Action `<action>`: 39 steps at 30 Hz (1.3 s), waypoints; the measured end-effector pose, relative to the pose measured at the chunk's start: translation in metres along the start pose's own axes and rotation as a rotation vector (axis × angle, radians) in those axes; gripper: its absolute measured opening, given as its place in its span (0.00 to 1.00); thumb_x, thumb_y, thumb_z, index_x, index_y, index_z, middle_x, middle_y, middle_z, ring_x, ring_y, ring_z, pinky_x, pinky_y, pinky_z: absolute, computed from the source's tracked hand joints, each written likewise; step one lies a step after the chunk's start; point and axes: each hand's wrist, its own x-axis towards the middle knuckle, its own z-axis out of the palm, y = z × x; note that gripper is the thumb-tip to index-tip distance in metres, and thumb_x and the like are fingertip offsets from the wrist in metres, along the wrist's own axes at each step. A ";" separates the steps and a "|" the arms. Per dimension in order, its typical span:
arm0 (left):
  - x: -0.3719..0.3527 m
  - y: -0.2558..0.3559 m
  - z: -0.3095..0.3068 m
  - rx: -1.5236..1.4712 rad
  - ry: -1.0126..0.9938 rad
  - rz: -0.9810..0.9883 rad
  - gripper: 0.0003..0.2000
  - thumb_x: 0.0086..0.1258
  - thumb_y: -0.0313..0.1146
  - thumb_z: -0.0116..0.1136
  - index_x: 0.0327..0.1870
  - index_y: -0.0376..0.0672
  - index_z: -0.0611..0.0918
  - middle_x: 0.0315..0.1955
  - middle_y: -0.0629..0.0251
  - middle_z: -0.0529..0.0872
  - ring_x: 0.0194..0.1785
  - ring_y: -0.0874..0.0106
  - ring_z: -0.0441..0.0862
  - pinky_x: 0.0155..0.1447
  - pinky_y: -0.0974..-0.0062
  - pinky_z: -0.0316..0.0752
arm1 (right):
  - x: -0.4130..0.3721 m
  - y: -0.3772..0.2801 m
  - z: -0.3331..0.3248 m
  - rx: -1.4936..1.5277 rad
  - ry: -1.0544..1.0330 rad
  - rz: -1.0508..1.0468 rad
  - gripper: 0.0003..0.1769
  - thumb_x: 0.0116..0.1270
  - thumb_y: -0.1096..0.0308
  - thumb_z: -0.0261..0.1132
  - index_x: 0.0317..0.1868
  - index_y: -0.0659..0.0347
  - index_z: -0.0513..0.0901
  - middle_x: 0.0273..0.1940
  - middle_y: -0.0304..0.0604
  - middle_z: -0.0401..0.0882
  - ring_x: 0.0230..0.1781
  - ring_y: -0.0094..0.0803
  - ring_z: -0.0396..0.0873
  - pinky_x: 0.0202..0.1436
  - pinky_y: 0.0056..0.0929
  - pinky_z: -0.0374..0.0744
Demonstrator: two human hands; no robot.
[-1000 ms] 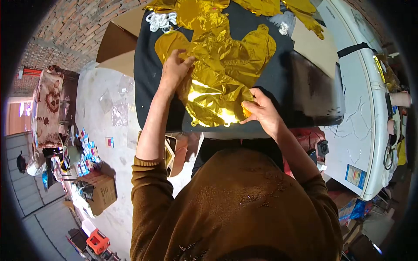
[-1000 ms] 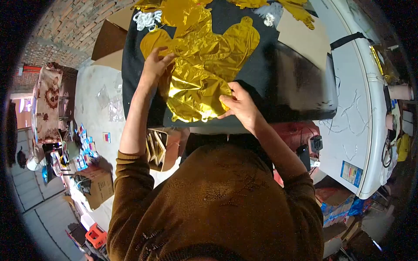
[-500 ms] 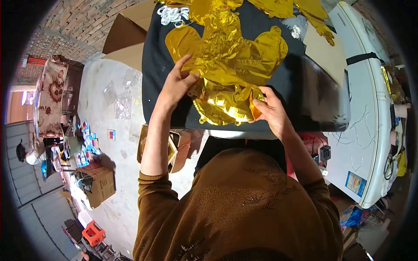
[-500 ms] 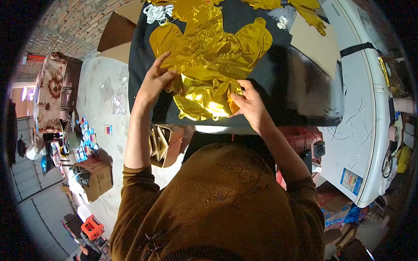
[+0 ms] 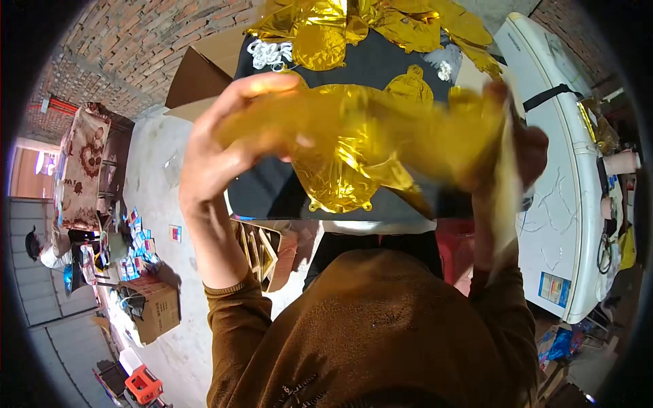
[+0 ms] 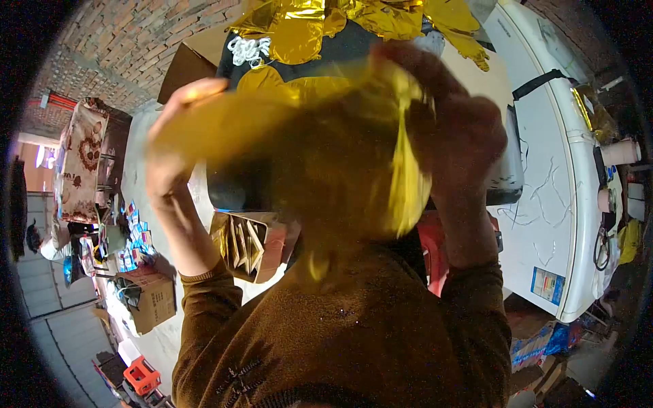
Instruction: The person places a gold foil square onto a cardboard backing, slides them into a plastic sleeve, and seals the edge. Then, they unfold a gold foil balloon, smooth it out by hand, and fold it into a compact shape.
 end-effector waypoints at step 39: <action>-0.023 -0.181 0.028 0.186 0.284 -0.669 0.14 0.82 0.34 0.58 0.57 0.35 0.74 0.32 0.60 0.86 0.25 0.74 0.82 0.23 0.75 0.81 | 0.141 0.206 -0.202 0.204 0.467 0.436 0.39 0.83 0.69 0.49 0.83 0.73 0.38 0.85 0.59 0.36 0.81 0.64 0.53 0.80 0.61 0.72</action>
